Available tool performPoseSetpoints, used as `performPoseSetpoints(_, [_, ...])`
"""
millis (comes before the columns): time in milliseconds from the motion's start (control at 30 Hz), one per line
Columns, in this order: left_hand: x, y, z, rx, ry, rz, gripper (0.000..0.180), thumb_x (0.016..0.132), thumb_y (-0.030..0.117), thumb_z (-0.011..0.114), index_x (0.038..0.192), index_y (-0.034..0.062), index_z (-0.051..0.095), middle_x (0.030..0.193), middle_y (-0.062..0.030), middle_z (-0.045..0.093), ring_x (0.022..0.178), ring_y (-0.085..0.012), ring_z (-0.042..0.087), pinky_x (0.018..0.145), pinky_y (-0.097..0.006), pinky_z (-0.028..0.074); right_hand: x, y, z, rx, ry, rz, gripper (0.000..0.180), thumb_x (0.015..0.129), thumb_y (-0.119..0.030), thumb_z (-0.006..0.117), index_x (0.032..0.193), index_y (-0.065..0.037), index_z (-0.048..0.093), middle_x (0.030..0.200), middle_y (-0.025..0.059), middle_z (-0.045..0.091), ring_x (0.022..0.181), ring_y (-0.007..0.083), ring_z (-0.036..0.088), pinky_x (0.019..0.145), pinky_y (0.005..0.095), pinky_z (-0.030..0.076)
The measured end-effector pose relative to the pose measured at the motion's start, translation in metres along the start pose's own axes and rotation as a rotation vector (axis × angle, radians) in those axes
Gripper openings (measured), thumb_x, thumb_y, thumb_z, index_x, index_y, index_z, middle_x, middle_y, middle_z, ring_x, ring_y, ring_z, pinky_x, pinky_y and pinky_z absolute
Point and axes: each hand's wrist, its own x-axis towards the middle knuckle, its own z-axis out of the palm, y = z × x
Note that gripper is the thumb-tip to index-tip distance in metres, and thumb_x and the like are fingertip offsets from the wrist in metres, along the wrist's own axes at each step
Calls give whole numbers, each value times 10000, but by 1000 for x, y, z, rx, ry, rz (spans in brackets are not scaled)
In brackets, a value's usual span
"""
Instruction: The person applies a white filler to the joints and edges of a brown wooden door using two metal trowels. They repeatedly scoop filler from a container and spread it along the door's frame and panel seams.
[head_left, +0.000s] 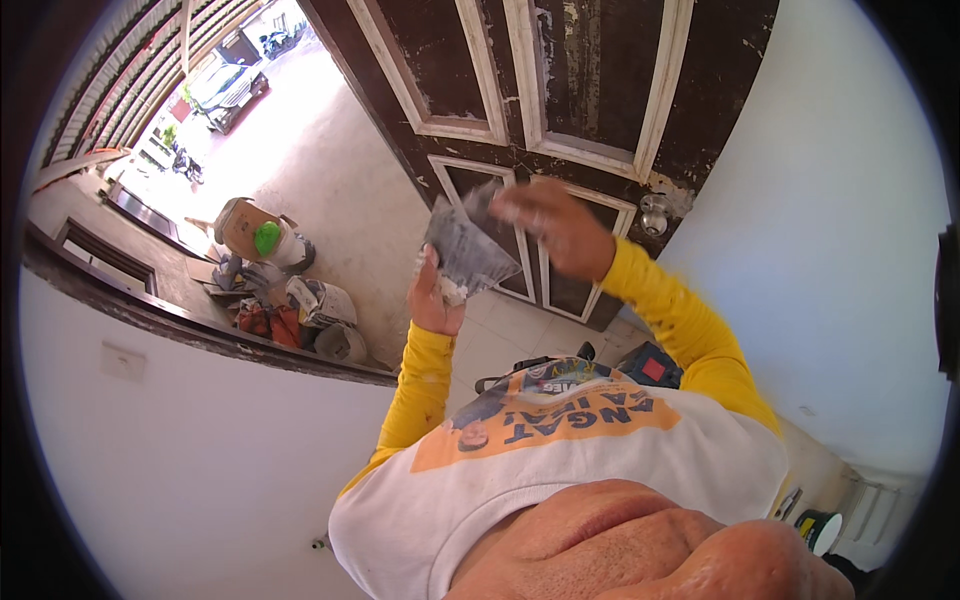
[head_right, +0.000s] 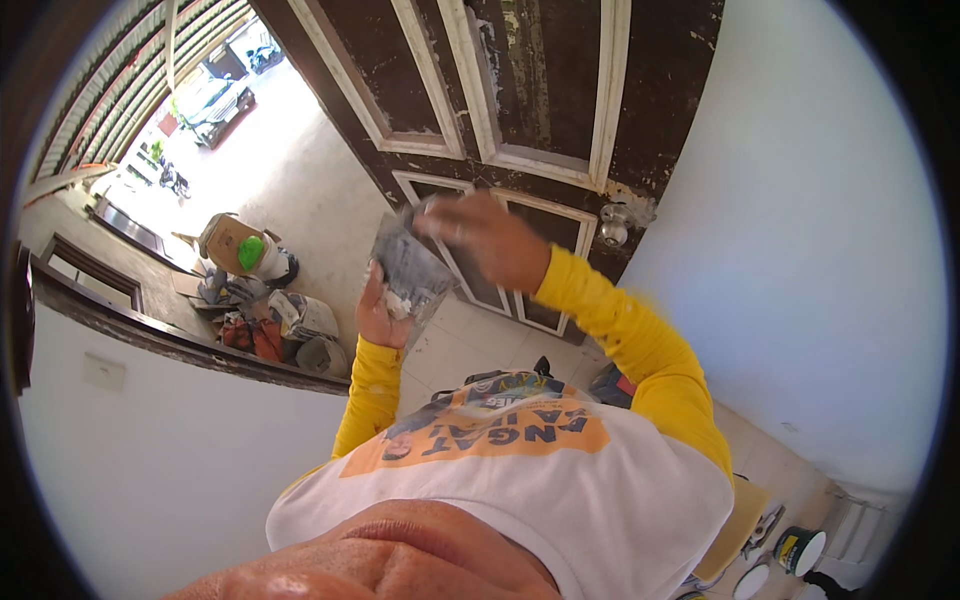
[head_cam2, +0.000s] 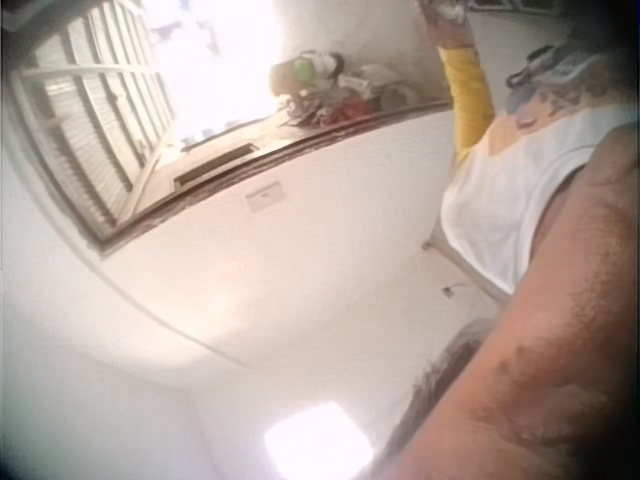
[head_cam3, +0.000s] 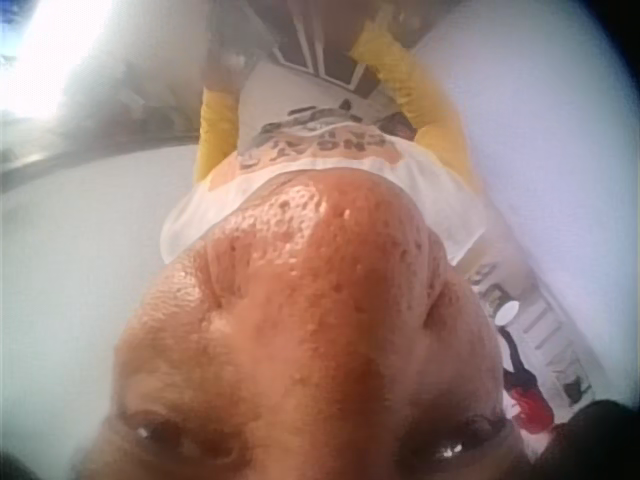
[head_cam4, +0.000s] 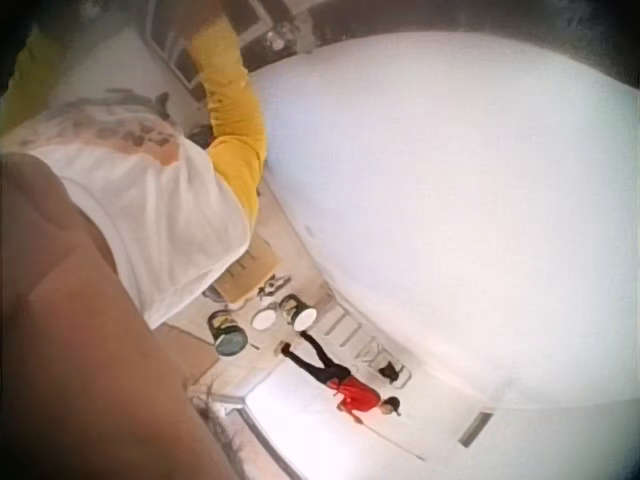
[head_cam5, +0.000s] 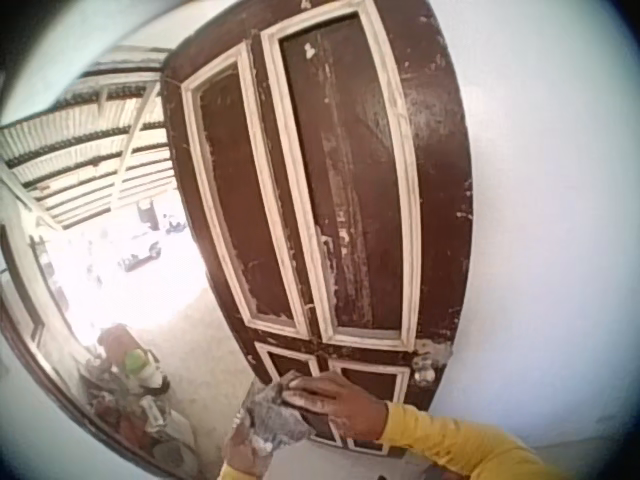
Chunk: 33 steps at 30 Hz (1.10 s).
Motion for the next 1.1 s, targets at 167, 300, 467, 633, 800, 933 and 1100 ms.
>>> performPoseSetpoints(167, [-1,22,31,-546,-262,-180,418,917,53,502,1329,-5,457,1290,-95,549,1162,-197,548,1019,-373,437,-46,3,19,-125,-146,33,735,675,106,555,1347,-191,534,1345,187,454,1289,398,403,1110,478,308])
performPoseSetpoints(300, [10,38,36,-655,-159,-184,428,912,28,513,1332,-23,447,1262,-81,558,1130,-165,558,1010,-345,434,-94,38,19,-178,-297,280,636,740,105,534,1318,-160,545,1368,213,443,1304,368,421,1089,418,359])
performPoseSetpoints(467, [32,1,5,812,173,884,407,1002,179,478,1361,-13,467,1230,-167,613,1011,-227,617,906,-329,488,-42,-11,-10,1526,597,915,282,941,-221,588,1177,-67,599,1087,77,681,1012,232,669,839,393,542])
performPoseSetpoints(633, [16,37,57,444,-294,716,460,831,-110,528,1273,15,566,1265,-211,590,1093,-326,606,970,-377,463,-24,-13,13,1589,639,1128,257,931,-243,595,1120,-70,601,999,70,685,897,228,680,764,465,570])
performPoseSetpoints(800, [20,64,47,800,-644,816,512,705,-138,628,1177,58,628,1300,-154,575,1221,-386,531,1025,-423,436,-27,4,6,1744,523,1109,200,920,-186,608,1082,-69,617,1014,62,680,887,215,677,767,445,557])
performPoseSetpoints(933, [10,49,-2,1184,-1009,498,464,757,-11,711,1197,105,624,1191,-154,627,1120,-282,608,914,-392,510,-39,11,-9,1110,640,505,326,927,-161,587,1194,26,572,1118,120,644,1004,243,632,874,350,508])
performPoseSetpoints(1100, [21,13,-12,614,-83,516,388,882,61,596,1255,-27,538,1197,-128,610,1088,-251,607,914,-378,508,-33,-3,34,201,1020,352,413,970,-231,537,1268,53,503,1118,114,604,982,188,580,878,329,476])
